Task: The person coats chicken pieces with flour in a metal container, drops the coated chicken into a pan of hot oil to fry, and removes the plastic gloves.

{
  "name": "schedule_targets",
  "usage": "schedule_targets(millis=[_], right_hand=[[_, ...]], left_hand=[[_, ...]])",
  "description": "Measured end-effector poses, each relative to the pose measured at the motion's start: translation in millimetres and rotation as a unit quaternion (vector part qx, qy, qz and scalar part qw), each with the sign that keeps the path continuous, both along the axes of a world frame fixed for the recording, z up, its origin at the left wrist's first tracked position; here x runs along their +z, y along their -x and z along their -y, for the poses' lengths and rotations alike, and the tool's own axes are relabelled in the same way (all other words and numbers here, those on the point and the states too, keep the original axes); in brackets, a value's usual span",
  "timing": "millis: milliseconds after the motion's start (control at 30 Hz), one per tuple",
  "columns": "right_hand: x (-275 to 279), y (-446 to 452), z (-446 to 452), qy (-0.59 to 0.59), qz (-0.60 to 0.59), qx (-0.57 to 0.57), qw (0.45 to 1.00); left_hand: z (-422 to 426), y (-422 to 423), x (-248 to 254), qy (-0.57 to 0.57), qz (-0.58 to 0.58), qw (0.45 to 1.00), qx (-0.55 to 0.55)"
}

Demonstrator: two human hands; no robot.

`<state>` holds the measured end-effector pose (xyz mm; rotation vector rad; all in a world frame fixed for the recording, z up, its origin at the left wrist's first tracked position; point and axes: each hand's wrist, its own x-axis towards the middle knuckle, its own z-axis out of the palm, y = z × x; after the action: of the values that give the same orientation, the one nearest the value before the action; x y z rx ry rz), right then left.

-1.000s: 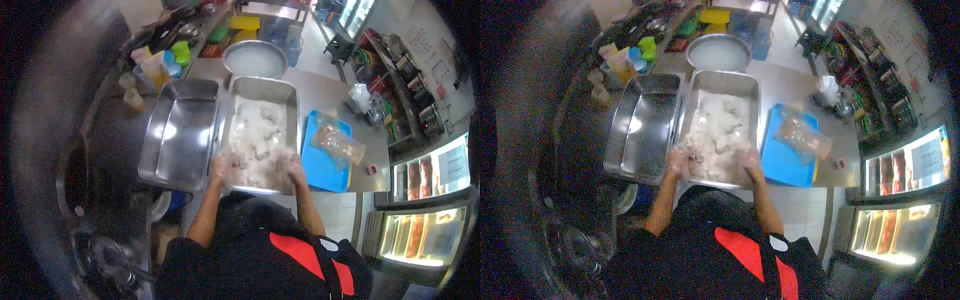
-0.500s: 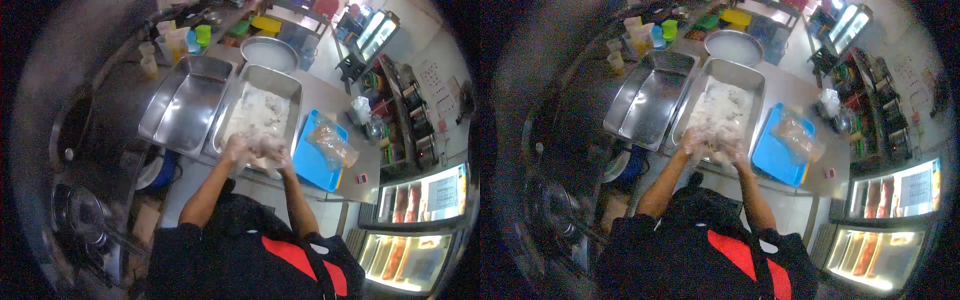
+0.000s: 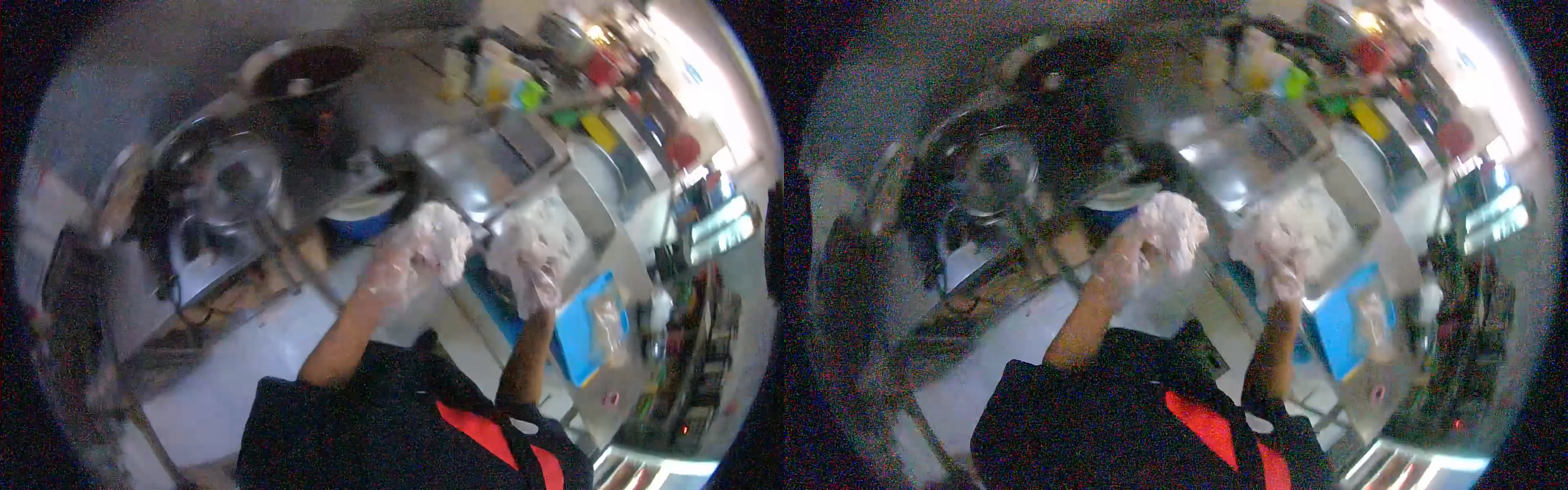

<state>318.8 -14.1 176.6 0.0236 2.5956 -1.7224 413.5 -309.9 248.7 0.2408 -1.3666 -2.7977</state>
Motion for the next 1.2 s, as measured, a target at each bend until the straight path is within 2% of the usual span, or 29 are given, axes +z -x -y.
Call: schedule_targets(millis=[100, 200, 300, 367, 400, 433, 467, 500, 533, 567, 600, 633, 667, 733, 800, 867, 900, 933, 1000, 1033, 1067, 1133, 1200], right_hand=[[16.9, -15.1, 66.1, -0.027, -0.045, 0.118, 0.992], [43.3, -26.5, 170.1, -0.016, -0.079, 0.259, 0.963], [72.1, -32.2, 302.0, -0.012, -0.103, 0.416, 0.904], [86.6, -34.4, 390.8, -0.022, -0.123, 0.504, 0.854], [92.0, -32.0, 433.3, -0.051, -0.154, 0.546, 0.822], [97.4, -29.5, 475.9, -0.075, -0.185, 0.585, 0.786], [111.8, -48.5, 519.4, -0.023, -0.233, 0.569, 0.789], [126.2, -67.5, 562.9, 0.024, -0.283, 0.549, 0.786], [142.1, -90.3, 601.5, 0.083, -0.220, 0.581, 0.779], [157.9, -113.0, 640.2, 0.140, -0.153, 0.605, 0.768], [167.3, -112.2, 676.0, 0.151, 0.040, 0.668, 0.728], [174.0, -113.3, 710.4, 0.133, -0.015, 0.674, 0.726], [172.1, -127.2, 754.8, 0.114, -0.068, 0.680, 0.722], [160.7, -127.7, 823.5, 0.081, -0.108, 0.707, 0.694], [120.0, -109.3, 906.8, 0.051, -0.153, 0.725, 0.670], [52.4, -59.8, 1007.2, 0.089, -0.182, 0.748, 0.632], [8.4, -24.2, 1056.1, 0.158, -0.204, 0.768, 0.586], [17.5, -37.2, 1072.1, 0.145, 0.019, 0.737, 0.660], [25.1, -49.2, 1088.1, -0.052, -0.167, 0.696, 0.696], [28.7, -55.1, 1091.1, -0.150, -0.238, 0.668, 0.689], [29.7, -56.6, 1095.0, -0.214, -0.277, 0.649, 0.676], [26.2, -58.7, 1096.9, -0.290, -0.322, 0.627, 0.647], [24.9, -61.1, 1106.0, -0.335, -0.357, 0.605, 0.629]], left_hand=[[77.3, -78.3, -13.5, -0.062, -0.066, 0.995, 0.046], [158.8, -164.7, -53.5, -0.106, -0.049, 0.981, 0.157], [218.4, -262.9, -99.8, -0.241, -0.003, 0.937, 0.253], [247.8, -323.9, -79.6, -0.066, -0.006, 0.916, 0.395], [271.1, -367.2, -113.3, -0.126, -0.041, 0.918, 0.374], [277.1, -393.8, -132.1, -0.087, -0.034, 0.913, 0.397], [283.1, -420.3, -150.9, -0.048, -0.024, 0.906, 0.420], [278.7, -436.1, -148.9, 0.086, 0.034, 0.872, 0.482], [272.1, -452.4, -145.8, 0.214, 0.095, 0.815, 0.530], [271.6, -460.3, -138.1, 0.234, 0.126, 0.787, 0.557], [271.0, -468.2, -130.6, 0.252, 0.158, 0.758, 0.581], [269.5, -475.5, -115.7, 0.167, 0.155, 0.770, 0.596], [277.3, -491.8, -104.0, 0.078, 0.150, 0.776, 0.607], [277.5, -492.1, -74.0, 0.142, 0.213, 0.727, 0.637], [283.5, -502.8, -74.7, 0.182, 0.304, 0.685, 0.636], [289.0, -495.7, -92.4, 0.136, 0.219, 0.677, 0.689], [288.3, -488.8, -92.1, 0.119, 0.169, 0.668, 0.715], [293.8, -484.2, -82.1, 0.139, 0.201, 0.647, 0.722], [315.8, -477.3, -71.5, 0.176, 0.254, 0.612, 0.728], [324.8, -476.9, -76.1, 0.196, 0.273, 0.597, 0.728], [333.8, -488.2, -113.5, 0.216, 0.278, 0.590, 0.727], [353.0, -508.4, -141.9, 0.227, 0.301, 0.586, 0.718], [388.5, -513.2, -125.0, 0.201, 0.326, 0.615, 0.690]])
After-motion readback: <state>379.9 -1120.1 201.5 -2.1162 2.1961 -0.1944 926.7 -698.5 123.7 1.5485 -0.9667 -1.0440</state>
